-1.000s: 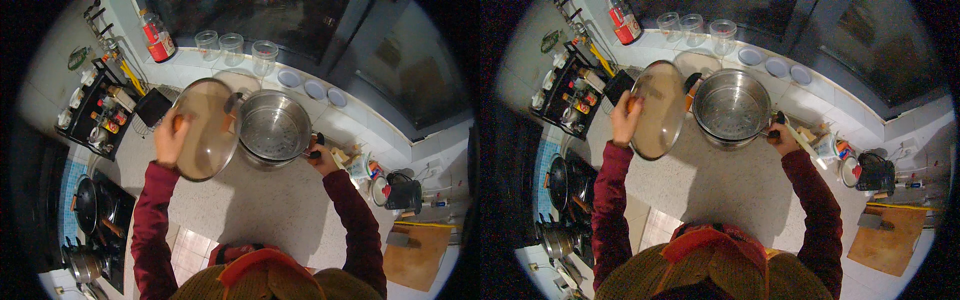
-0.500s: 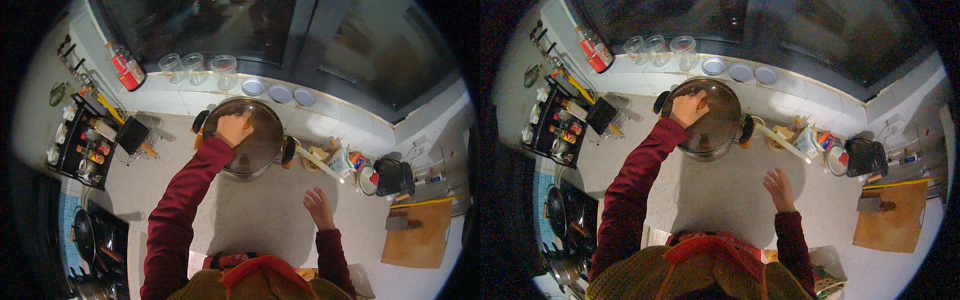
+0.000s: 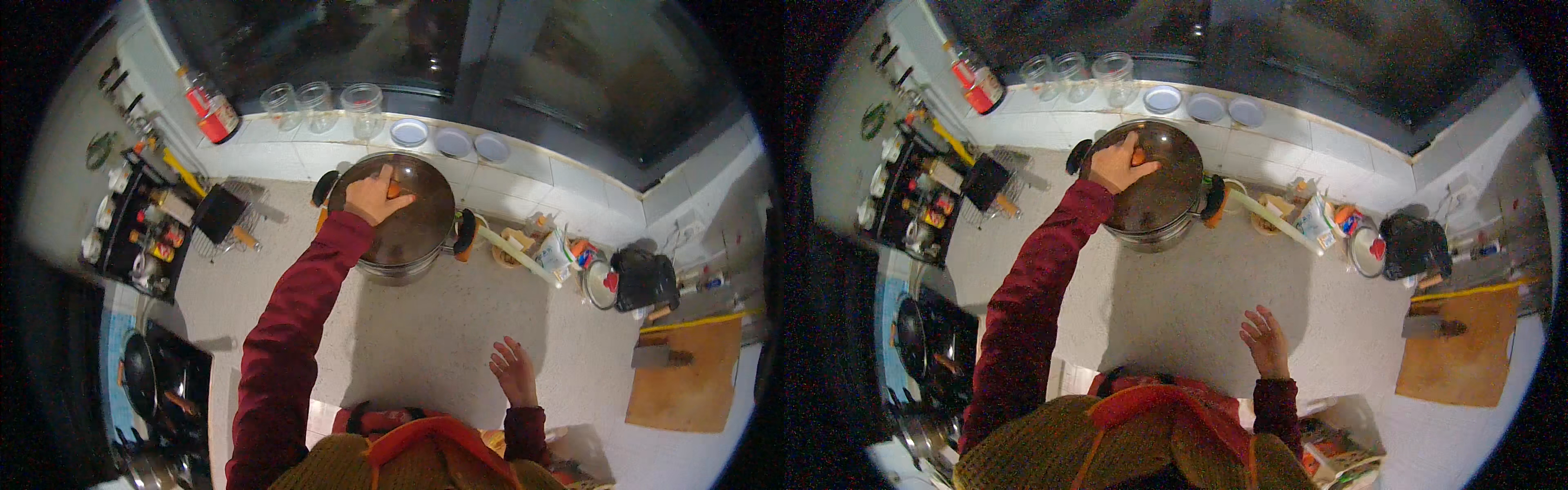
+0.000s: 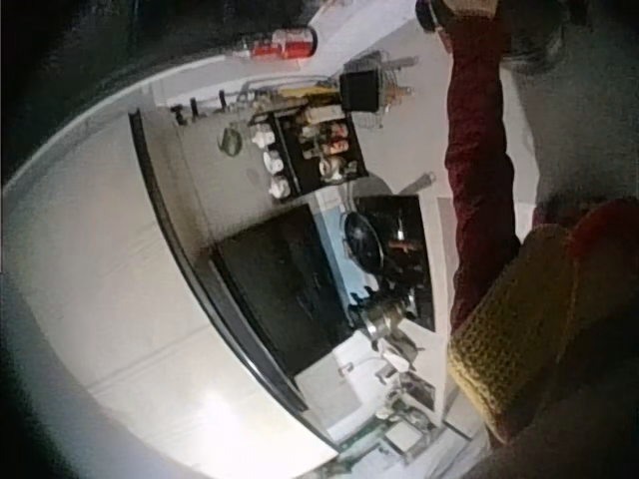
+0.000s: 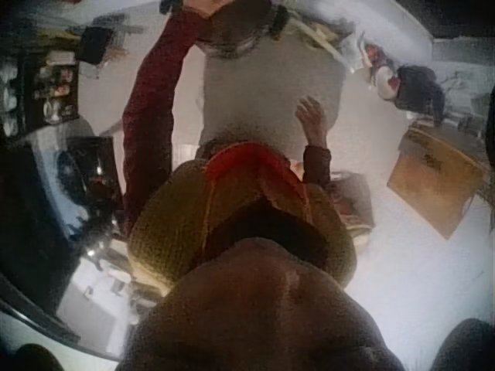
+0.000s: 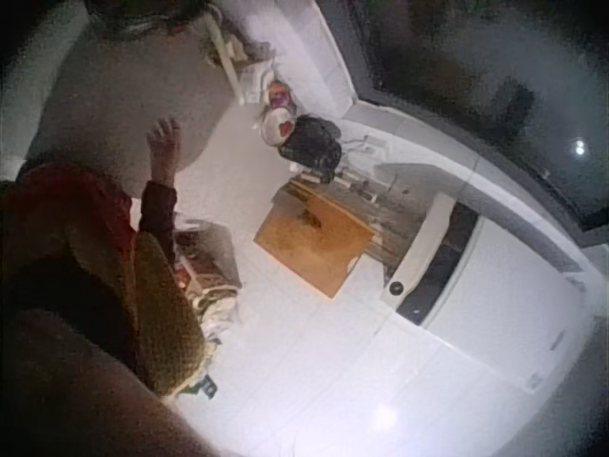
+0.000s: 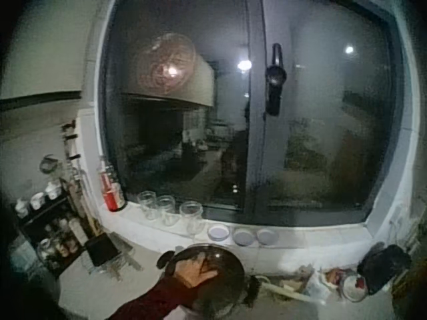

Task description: The person assembles a multi-tier steamer by placing a cloth-lined steamer insert into a metal pot, then adds a second steamer tier and closes the lid. The person handles a steamer insert, cloth, metal pot, and lid, and places the assembled steamer on the countertop.

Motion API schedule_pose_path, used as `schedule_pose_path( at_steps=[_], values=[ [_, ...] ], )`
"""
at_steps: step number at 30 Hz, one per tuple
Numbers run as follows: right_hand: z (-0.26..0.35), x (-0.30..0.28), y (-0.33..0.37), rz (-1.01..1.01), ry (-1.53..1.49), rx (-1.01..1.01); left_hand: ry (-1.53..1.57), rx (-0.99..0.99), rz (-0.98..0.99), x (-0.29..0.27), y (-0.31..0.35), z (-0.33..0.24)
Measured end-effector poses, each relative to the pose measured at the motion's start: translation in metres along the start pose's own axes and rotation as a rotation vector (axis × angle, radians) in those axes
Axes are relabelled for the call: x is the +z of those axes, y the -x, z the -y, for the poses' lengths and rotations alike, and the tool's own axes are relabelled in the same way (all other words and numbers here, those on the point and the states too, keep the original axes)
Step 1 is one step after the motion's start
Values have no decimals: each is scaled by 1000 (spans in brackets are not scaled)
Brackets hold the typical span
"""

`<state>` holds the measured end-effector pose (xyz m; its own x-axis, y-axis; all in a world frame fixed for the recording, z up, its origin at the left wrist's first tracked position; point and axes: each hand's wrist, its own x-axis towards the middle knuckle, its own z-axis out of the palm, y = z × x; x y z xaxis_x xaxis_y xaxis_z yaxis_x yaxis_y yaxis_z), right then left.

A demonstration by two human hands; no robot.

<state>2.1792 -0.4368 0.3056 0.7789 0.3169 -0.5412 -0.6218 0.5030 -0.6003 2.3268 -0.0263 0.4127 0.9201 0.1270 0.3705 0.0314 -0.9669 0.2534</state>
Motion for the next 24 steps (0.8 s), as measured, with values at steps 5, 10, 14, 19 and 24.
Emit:
schedule_pose_path(
  at_steps=[5, 10, 14, 19, 24],
  values=[
    [23, 14, -1, 100, 144, 19, 197, -27, -437, -60, 78, -32],
    [14, 30, -13, 279, 389, 66, -139, -115, -447, -121, 306, -63],
    [-30, 74, 6, 440, 427, 206, -210, -679, 80, -147, 521, -108],
    [-158, 139, 82, 747, 653, 462, -99, -1306, 10, -159, 750, -237],
    [-328, 165, 226, 1252, 878, 753, -306, -1549, -580, -178, 843, -348]
  ],
)
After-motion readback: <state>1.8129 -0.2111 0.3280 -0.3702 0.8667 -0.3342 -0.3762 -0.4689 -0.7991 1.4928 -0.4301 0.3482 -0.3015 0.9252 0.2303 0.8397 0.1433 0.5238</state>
